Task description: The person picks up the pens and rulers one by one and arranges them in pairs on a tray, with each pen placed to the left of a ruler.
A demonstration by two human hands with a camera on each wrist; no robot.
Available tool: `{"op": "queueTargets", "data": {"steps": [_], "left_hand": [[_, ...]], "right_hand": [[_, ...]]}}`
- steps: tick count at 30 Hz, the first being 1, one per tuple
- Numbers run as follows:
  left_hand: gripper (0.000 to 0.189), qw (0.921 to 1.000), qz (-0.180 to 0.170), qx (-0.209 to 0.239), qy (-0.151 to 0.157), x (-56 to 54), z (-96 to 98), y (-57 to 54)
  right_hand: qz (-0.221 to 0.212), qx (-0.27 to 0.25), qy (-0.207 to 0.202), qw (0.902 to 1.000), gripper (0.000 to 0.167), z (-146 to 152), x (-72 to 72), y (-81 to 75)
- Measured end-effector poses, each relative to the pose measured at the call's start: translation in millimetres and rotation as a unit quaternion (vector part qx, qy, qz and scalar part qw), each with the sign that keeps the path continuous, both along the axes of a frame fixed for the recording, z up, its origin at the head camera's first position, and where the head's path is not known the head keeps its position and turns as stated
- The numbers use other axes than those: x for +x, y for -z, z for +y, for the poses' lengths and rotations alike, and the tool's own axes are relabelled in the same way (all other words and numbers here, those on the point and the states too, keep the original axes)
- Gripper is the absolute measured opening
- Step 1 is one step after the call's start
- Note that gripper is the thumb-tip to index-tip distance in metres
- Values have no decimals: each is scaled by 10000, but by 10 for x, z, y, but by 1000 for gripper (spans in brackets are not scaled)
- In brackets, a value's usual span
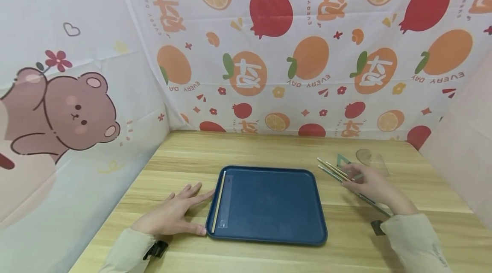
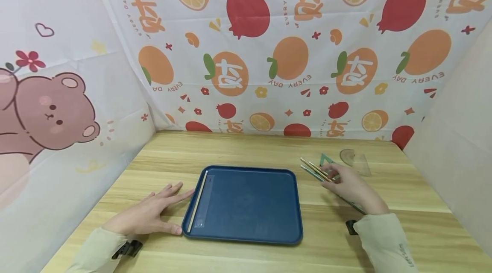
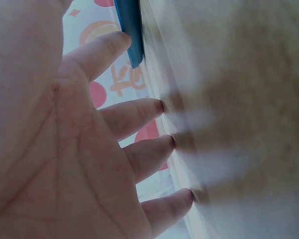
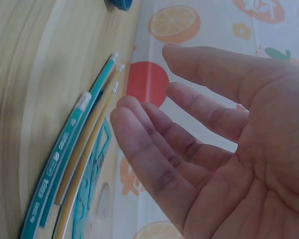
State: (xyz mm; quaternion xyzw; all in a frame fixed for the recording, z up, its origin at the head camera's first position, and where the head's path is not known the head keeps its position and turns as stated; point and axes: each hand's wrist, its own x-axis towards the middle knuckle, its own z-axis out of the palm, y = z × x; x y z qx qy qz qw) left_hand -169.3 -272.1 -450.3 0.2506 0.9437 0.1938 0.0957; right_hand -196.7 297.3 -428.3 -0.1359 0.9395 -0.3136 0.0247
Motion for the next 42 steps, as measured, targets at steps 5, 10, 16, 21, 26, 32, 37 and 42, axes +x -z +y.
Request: {"op": "queueTargets", "data": {"steps": [5,10,16,21,26,32,37,42], "left_hand": [[106,10000,-52,25,21,-1,1,18],[106,10000,-46,28,13,7,-13,28],[105,10000,-17,44,26,3,-23,29],[105,10000,1,41,43,5,-24,43],[106,10000,21,32,23,7,-30,52],[105,10000,35,47,39,-1,-33,52],[105,10000,11,65,67,-11,-34,51],[105,9999,-18,74,75,-18,-28,49]], "right_hand": [[27,203,65,9998,51,51,13,-1],[59,194,-59,9998,49,65,21,28],[187,242,-258,9992,49,65,4,68],[47,230,-212,9995,49,85,5,101],[-54,148,-131,9998,48,121,-15,142],[-1,153,-133,9998,46,162,-40,175],[21,335,-92,9994,44,171,-41,170],[-9,384,-49,9992,42,183,-22,167]]}}
